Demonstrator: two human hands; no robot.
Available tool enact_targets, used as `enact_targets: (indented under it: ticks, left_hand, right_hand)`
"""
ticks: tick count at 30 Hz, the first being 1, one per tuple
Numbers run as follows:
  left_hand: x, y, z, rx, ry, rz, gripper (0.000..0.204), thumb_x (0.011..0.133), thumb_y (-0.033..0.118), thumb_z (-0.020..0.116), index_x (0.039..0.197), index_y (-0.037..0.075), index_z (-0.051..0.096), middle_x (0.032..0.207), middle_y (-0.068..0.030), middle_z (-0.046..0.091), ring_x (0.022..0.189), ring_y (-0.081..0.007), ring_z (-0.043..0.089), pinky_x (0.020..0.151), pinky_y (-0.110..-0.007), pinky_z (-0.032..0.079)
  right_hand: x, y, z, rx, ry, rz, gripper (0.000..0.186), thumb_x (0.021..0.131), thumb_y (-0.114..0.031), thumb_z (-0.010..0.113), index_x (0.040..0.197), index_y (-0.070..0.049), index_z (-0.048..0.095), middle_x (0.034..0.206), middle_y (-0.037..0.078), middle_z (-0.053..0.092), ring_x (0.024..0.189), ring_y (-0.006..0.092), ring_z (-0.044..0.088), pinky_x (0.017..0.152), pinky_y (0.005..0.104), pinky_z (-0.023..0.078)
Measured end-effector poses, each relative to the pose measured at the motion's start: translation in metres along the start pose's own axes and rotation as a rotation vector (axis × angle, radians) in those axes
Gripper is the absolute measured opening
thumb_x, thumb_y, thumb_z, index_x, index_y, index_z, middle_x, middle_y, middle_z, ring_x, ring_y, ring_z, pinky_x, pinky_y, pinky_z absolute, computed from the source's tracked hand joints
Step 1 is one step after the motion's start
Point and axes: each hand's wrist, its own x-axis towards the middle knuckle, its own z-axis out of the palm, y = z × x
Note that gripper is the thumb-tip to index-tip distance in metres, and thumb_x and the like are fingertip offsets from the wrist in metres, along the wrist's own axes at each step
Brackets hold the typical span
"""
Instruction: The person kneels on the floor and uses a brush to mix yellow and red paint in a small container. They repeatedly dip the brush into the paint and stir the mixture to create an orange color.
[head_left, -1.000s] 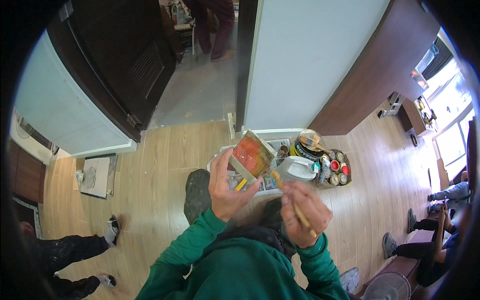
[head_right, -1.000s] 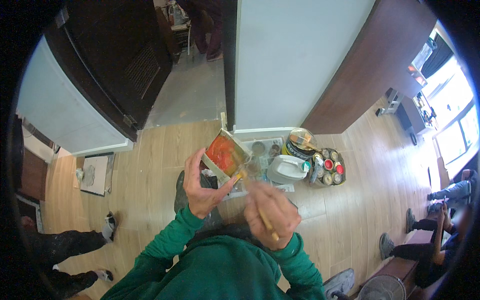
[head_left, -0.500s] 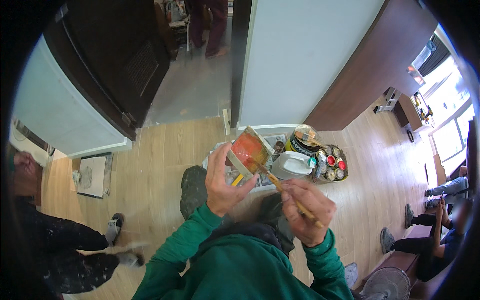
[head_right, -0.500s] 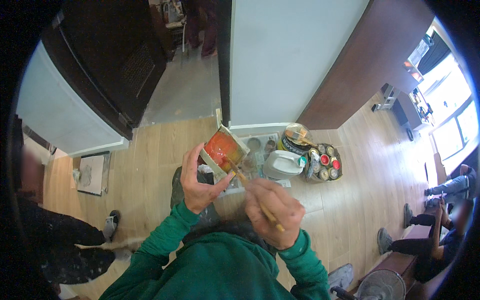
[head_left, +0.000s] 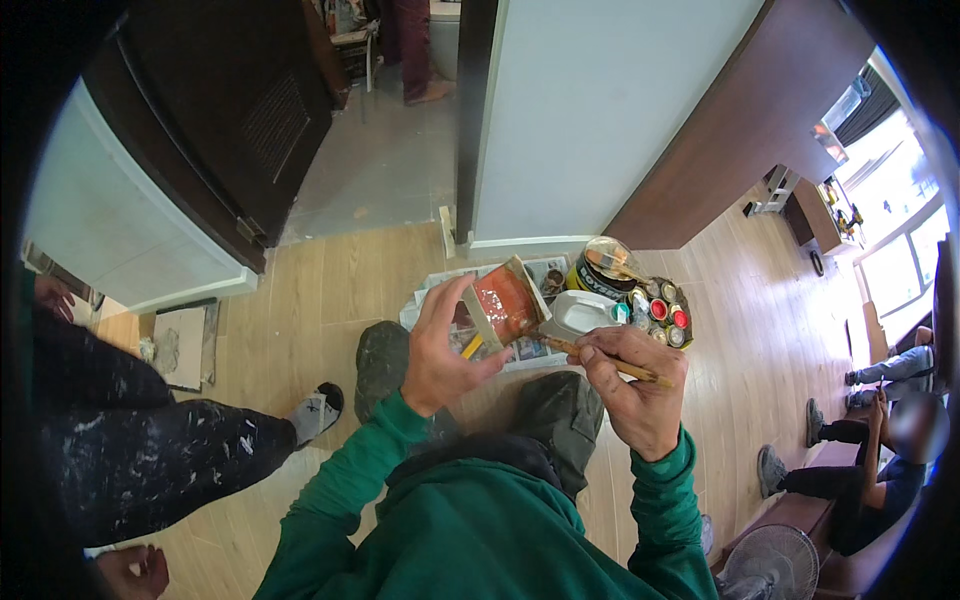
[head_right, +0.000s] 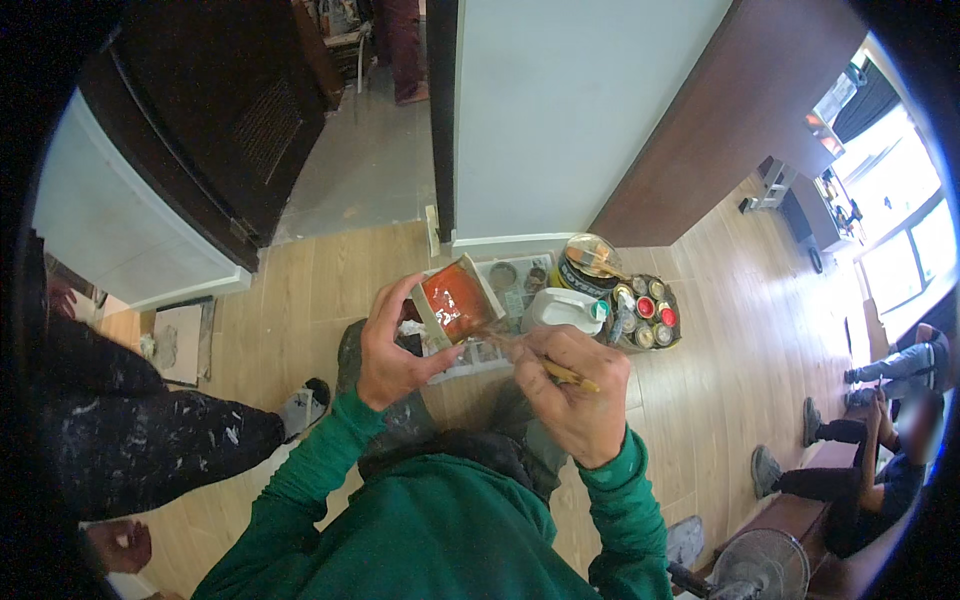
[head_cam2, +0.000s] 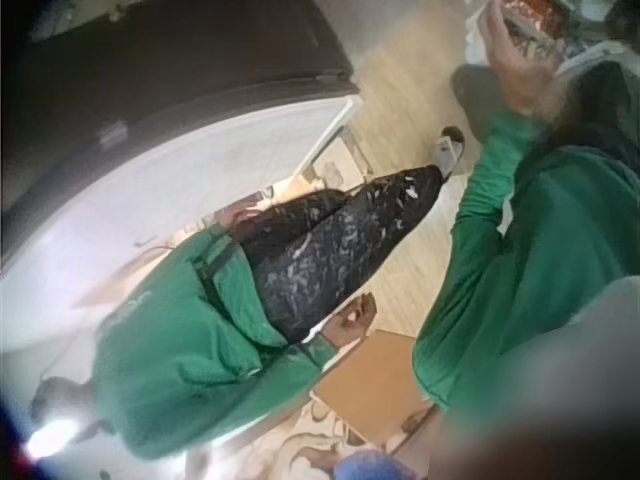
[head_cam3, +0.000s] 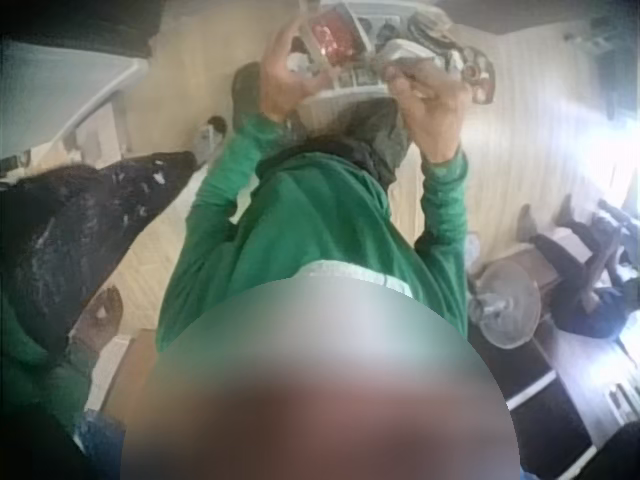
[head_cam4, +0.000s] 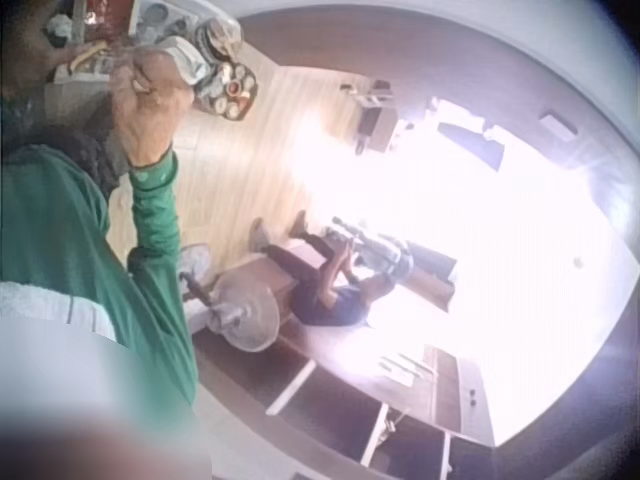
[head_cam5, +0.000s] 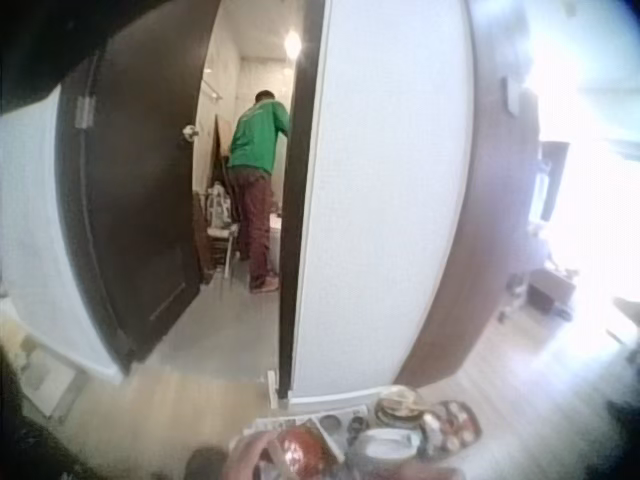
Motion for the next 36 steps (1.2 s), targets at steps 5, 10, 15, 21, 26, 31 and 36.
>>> enact_targets:
  ticks: [5, 10, 15, 21, 26, 31, 36]
  left_hand:
    - [0.005, -0.016, -0.011, -0.407, -0.189, -0.216, 0.097, 0.062, 0.012, 0.096, 0.146, 0.001, 0.049, 0.133, -0.0116, 0.058, 0.103, -0.0174, 0.064, 0.092, -0.033, 0.054]
    - [0.007, -0.02, -0.022, -0.511, -0.342, -0.287, 0.097, 0.063, 0.013, 0.097, 0.147, 0.002, 0.048, 0.134, -0.0088, 0.059, 0.103, -0.0152, 0.064, 0.093, -0.032, 0.054]
    - [0.009, -0.016, -0.021, -0.512, -0.402, -0.296, 0.097, 0.065, 0.014, 0.097, 0.148, 0.002, 0.049, 0.135, -0.0092, 0.058, 0.108, -0.0163, 0.064, 0.097, -0.033, 0.052]
    - [0.013, -0.009, -0.025, -0.499, -0.435, -0.284, 0.096, 0.065, 0.005, 0.095, 0.149, 0.003, 0.047, 0.141, -0.0094, 0.053, 0.118, -0.0187, 0.06, 0.105, -0.035, 0.048]
    - [0.015, -0.003, -0.026, -0.502, -0.442, -0.26, 0.096, 0.065, 0.001, 0.094, 0.149, 0.003, 0.046, 0.142, -0.0083, 0.051, 0.121, -0.0198, 0.059, 0.107, -0.035, 0.047]
    - [0.015, -0.001, -0.024, -0.455, -0.457, -0.189, 0.096, 0.065, 0.0, 0.093, 0.149, 0.003, 0.047, 0.142, -0.0067, 0.05, 0.119, -0.02, 0.059, 0.105, -0.035, 0.049]
    - [0.017, 0.0, -0.025, -0.475, -0.46, -0.255, 0.095, 0.066, 0.005, 0.093, 0.149, 0.003, 0.047, 0.143, -0.0084, 0.049, 0.123, -0.0193, 0.056, 0.106, -0.035, 0.048]
  right_hand:
    - [-0.001, 0.017, -0.014, 0.422, 0.019, 0.25, 0.016, 0.092, -0.004, 0.067, 0.098, 0.01, 0.073, 0.099, 0.016, 0.074, 0.085, 0.0226, 0.071, 0.081, 0.0328, 0.057]
    - [-0.003, 0.036, -0.013, 0.362, -0.089, 0.115, 0.016, 0.09, -0.005, 0.069, 0.101, 0.006, 0.075, 0.103, 0.014, 0.075, 0.095, 0.0186, 0.068, 0.086, 0.031, 0.054]
    - [-0.011, 0.04, -0.014, 0.39, -0.025, 0.12, 0.016, 0.085, -0.002, 0.069, 0.097, 0.007, 0.075, 0.102, 0.02, 0.074, 0.103, 0.0282, 0.069, 0.092, 0.0379, 0.054]
    - [-0.014, 0.04, -0.009, 0.343, 0.029, 0.062, 0.018, 0.091, -0.011, 0.072, 0.102, 0.003, 0.076, 0.106, 0.013, 0.075, 0.098, 0.0225, 0.069, 0.089, 0.0338, 0.054]
    - [-0.017, 0.038, -0.012, 0.369, -0.061, 0.092, 0.017, 0.087, -0.004, 0.07, 0.1, 0.006, 0.075, 0.105, 0.016, 0.074, 0.1, 0.0247, 0.069, 0.091, 0.0354, 0.054]
    - [-0.018, 0.033, -0.01, 0.327, 0.06, 0.146, 0.017, 0.085, -0.002, 0.069, 0.098, 0.006, 0.076, 0.104, 0.018, 0.074, 0.101, 0.0259, 0.069, 0.093, 0.0362, 0.053]
    - [-0.02, 0.027, -0.012, 0.435, 0.047, -0.005, 0.016, 0.084, 0.001, 0.068, 0.097, 0.007, 0.074, 0.103, 0.016, 0.074, 0.101, 0.0251, 0.069, 0.092, 0.0351, 0.053]
